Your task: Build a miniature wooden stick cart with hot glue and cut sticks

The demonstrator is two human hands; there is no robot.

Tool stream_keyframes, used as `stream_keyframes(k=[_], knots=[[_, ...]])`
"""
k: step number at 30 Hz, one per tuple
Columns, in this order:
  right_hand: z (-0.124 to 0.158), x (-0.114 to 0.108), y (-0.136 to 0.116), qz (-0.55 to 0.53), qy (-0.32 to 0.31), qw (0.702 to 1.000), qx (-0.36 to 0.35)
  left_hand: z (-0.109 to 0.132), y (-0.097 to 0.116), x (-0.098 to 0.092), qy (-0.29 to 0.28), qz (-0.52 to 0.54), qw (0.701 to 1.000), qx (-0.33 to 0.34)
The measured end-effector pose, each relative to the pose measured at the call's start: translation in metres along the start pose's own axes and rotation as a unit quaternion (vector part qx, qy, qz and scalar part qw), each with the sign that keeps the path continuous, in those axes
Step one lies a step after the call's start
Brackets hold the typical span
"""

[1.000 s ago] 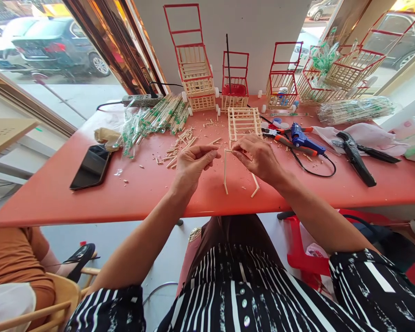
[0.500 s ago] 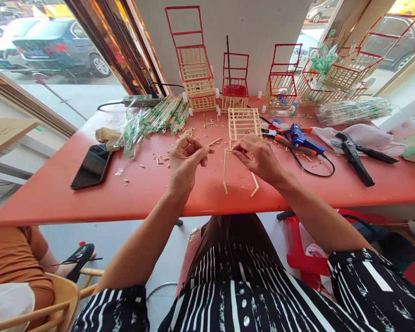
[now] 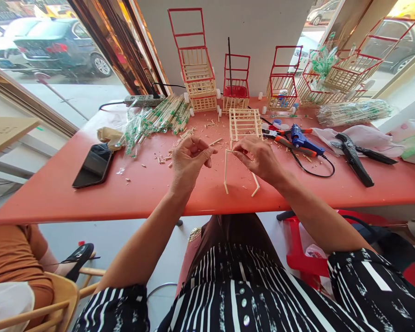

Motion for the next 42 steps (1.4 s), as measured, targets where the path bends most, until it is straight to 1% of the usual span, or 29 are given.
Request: stream_keyframes(k=[2,7,11,14,18,22,25,31,36,42], knots=[[0.000,0.000,0.000,0.001,0.002,1.000,-0.002,0.000,-0.001,-0.001,0.000,0.004,1.000,-0.005],[0.001,0.000,0.000,-0.005,0.002,1.000,-0.002,0.000,-0.006,-0.003,0.000,0.000,0.999,-0.042],[0.000,0.001,-0.001,-0.008,-0.002,1.000,0.001,0.001,-0.011,-0.003,0.000,-0.063,0.997,-0.046],[0.000,0.001,-0.002,-0.007,0.001,1.000,-0.001,0.004,-0.012,-0.002,-0.015,-0.091,0.994,-0.052],[0.000,0.001,-0.002,0.002,0.000,1.000,0.000,0.009,-0.012,0.005,-0.040,-0.072,0.993,-0.080],[0.001,0.002,-0.001,0.005,0.005,1.000,-0.004,0.012,-0.012,0.009,-0.038,-0.070,0.993,-0.084],[0.001,0.003,-0.001,0.008,0.002,1.000,-0.001,0.012,-0.012,0.011,-0.039,-0.066,0.993,-0.092],[0.000,0.003,-0.002,0.010,0.005,1.000,-0.003,0.009,-0.014,0.011,-0.073,-0.032,0.990,-0.113],[0.000,0.004,-0.003,0.006,0.003,1.000,-0.012,0.006,-0.017,0.012,-0.083,-0.021,0.991,-0.101],[0.001,0.005,-0.003,-0.001,0.018,0.999,-0.036,0.006,-0.019,0.011,-0.084,-0.039,0.991,-0.092]])
Point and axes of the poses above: each hand's wrist, its own z-axis away from the middle knuckle, its own x-axis out of the palm, y = z × x, the point moved 2 cm from there along -z, towards the middle knuckle, and after that the axes turned 6 degrees about -y, right-handed, at the moved point
